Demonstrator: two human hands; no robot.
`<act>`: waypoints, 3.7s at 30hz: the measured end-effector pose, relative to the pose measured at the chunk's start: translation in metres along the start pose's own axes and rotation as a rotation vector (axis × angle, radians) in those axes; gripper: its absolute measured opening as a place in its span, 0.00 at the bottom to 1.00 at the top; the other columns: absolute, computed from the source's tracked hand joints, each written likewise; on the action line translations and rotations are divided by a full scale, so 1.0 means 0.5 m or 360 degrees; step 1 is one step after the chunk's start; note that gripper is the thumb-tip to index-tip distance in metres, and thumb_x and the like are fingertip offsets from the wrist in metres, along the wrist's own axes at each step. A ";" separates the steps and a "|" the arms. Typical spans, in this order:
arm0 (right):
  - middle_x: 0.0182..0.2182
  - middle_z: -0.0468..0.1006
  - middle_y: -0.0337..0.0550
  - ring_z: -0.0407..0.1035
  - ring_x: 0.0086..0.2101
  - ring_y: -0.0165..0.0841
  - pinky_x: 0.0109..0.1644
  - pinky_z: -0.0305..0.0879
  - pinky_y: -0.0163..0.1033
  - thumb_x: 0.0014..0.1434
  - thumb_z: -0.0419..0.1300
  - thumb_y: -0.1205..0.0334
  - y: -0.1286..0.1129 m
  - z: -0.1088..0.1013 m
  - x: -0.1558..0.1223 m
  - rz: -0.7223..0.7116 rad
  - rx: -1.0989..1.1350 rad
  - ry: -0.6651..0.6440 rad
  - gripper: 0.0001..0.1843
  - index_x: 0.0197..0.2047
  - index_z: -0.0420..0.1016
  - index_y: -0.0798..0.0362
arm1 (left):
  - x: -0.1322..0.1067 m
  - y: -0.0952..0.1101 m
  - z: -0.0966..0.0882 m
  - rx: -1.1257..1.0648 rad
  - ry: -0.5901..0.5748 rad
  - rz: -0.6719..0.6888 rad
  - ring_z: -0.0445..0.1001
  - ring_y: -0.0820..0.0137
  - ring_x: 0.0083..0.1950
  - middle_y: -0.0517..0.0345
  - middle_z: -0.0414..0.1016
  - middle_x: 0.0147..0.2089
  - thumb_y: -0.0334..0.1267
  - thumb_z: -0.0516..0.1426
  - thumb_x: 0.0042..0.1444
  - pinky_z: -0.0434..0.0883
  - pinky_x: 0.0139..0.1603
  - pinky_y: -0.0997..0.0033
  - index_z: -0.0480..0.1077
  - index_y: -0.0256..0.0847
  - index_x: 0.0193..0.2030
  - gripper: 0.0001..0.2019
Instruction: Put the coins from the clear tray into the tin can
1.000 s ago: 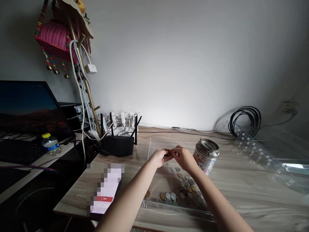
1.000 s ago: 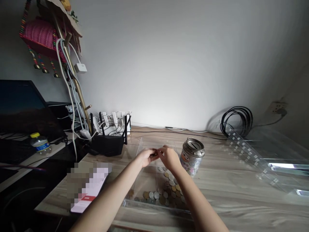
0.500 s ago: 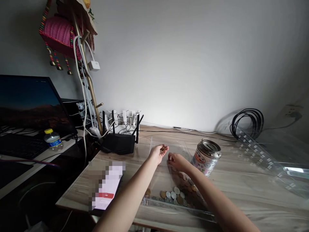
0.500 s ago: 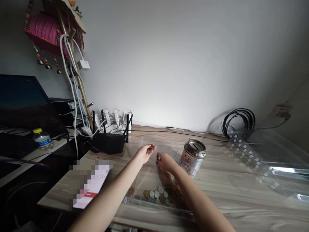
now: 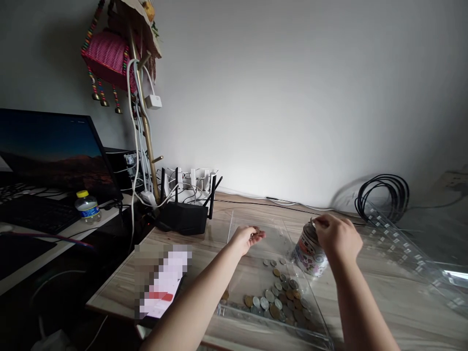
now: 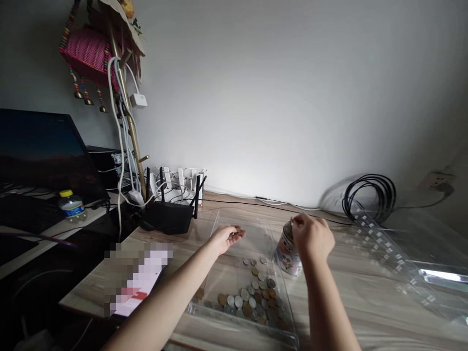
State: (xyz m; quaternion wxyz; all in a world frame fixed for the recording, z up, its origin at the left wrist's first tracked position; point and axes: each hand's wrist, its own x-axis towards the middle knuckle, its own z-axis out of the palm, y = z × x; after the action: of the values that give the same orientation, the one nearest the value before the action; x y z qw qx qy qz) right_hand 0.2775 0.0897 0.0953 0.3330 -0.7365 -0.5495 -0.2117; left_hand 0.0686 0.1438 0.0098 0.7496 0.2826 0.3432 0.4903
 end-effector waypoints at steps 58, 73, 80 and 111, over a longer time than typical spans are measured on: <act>0.28 0.75 0.40 0.66 0.28 0.31 0.28 0.55 0.33 0.52 0.50 0.54 -0.078 0.031 -0.085 -0.0365 0.0508 -0.0456 0.14 0.34 0.74 0.47 | -0.026 0.003 0.014 0.0454 -0.0497 -0.0392 0.57 0.83 0.16 0.48 0.72 0.27 0.34 0.47 0.54 0.41 0.13 0.81 0.67 0.30 0.29 0.12; 0.31 0.74 0.47 0.63 0.36 0.40 0.30 0.55 0.38 0.51 0.50 0.53 0.032 -0.009 -0.019 -0.0152 0.0065 0.0104 0.16 0.34 0.75 0.51 | -0.039 0.013 0.013 0.0469 -0.0466 -0.0269 0.49 0.85 0.14 0.59 0.65 0.21 0.39 0.51 0.53 0.39 0.14 0.80 0.69 0.32 0.38 0.13; 0.30 0.73 0.41 0.65 0.28 0.29 0.30 0.56 0.31 0.53 0.49 0.59 -0.106 0.051 -0.109 -0.0743 0.0661 -0.0755 0.13 0.38 0.73 0.50 | -0.029 0.008 0.011 0.0586 -0.0504 -0.0399 0.41 0.85 0.13 0.70 0.48 0.15 0.54 0.52 0.47 0.35 0.15 0.80 0.67 0.36 0.33 0.20; 0.26 0.75 0.44 0.65 0.28 0.38 0.27 0.55 0.38 0.42 0.56 0.53 0.081 0.000 0.020 0.0193 0.0194 -0.0250 0.13 0.30 0.76 0.49 | -0.019 0.006 0.002 -0.0143 -0.0134 -0.0217 0.74 0.69 0.36 0.39 0.72 0.37 0.19 0.43 0.49 0.68 0.28 0.78 0.58 0.27 0.43 0.14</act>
State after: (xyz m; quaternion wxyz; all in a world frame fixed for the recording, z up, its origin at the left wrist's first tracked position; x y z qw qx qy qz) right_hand 0.3190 0.0891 0.0918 0.3454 -0.7610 -0.5401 -0.0989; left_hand 0.0653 0.1361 0.0148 0.8069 0.2450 0.3075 0.4409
